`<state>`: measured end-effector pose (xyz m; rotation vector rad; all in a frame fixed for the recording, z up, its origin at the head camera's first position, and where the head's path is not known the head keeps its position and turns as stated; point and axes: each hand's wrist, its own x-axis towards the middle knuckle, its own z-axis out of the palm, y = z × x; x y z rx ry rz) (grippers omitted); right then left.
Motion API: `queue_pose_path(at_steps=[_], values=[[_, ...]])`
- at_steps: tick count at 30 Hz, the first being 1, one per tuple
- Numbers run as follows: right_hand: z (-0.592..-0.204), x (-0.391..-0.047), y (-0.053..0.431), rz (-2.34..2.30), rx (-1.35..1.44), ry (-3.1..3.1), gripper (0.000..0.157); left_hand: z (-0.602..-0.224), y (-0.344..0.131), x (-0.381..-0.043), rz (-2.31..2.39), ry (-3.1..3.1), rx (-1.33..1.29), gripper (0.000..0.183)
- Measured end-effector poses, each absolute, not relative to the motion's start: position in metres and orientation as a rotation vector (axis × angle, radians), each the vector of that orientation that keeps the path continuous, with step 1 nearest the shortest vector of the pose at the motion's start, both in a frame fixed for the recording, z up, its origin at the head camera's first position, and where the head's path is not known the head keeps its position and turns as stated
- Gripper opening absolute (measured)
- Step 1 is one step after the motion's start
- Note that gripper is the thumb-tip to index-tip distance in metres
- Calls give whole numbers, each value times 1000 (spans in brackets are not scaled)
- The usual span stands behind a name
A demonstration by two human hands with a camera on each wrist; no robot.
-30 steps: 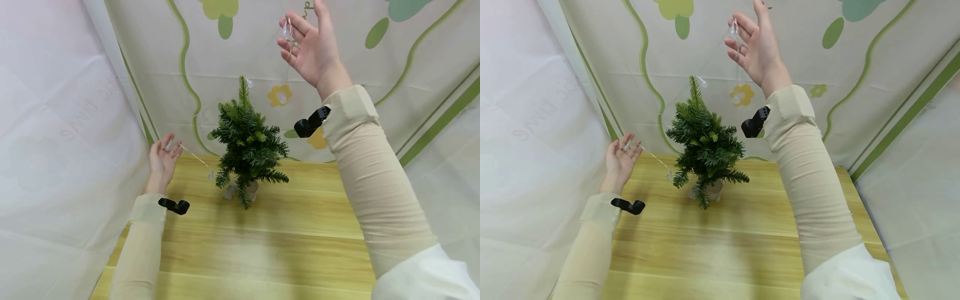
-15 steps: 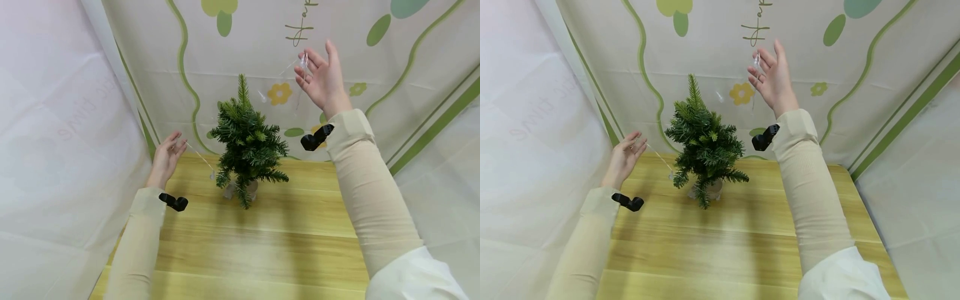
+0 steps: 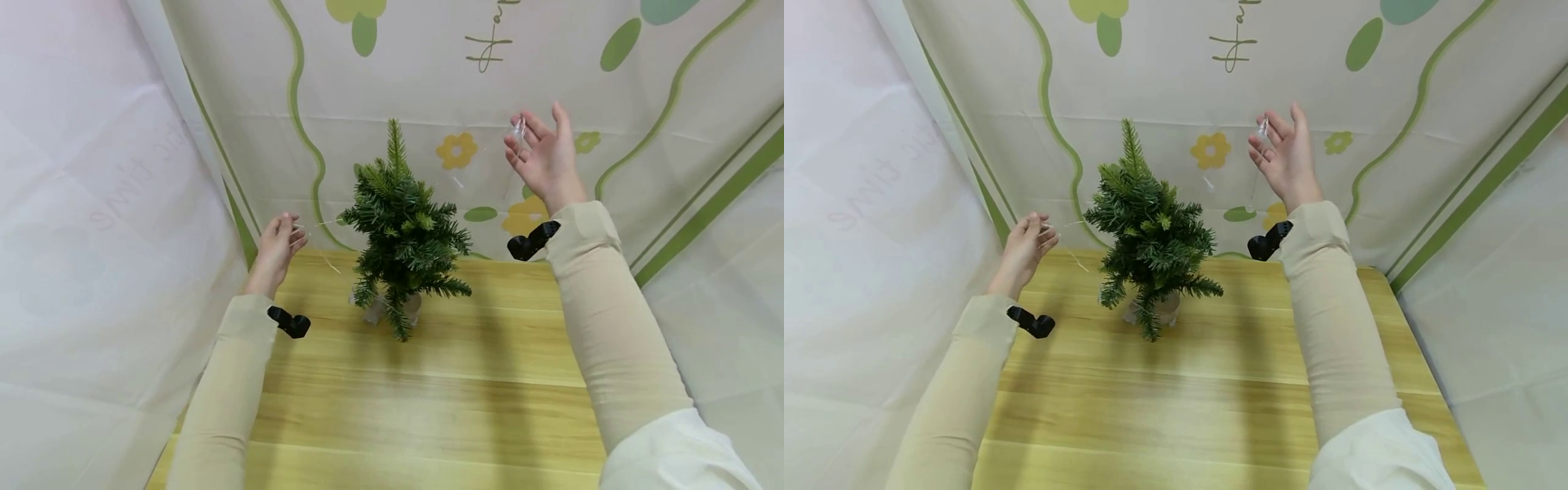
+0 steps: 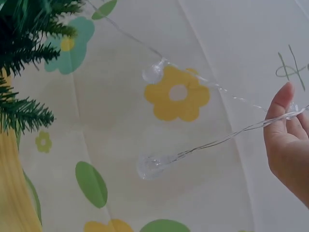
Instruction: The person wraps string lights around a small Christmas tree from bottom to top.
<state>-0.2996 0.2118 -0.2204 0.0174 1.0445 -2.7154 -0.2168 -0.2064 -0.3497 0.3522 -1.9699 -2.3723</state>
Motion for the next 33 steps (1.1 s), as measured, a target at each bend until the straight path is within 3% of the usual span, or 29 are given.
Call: queue_pose_path(at_steps=[6, 10, 16, 22, 28, 33], values=[[-226, -298, 226, -2703, -14, 1234, 50, -349, -201, -220, -2366, -1918, 464, 41], [-225, -295, 235, -2684, -31, 1376, 55, -346, -198, -220, -2384, -1936, 518, 47], [-222, -291, 249, -2762, 57, 1383, 21, -343, -194, -220, -2470, -1949, 474, 48], [-224, -284, 267, -2810, 88, 1394, 14, -342, -191, -215, -2492, -2011, 388, 48], [-226, -271, 286, -2781, -82, 1497, 6, -338, -189, -208, -2541, -2037, 276, 50], [-221, -256, 296, -2697, -269, 1564, 10, -329, -187, -197, -2561, -2063, 211, 51]])
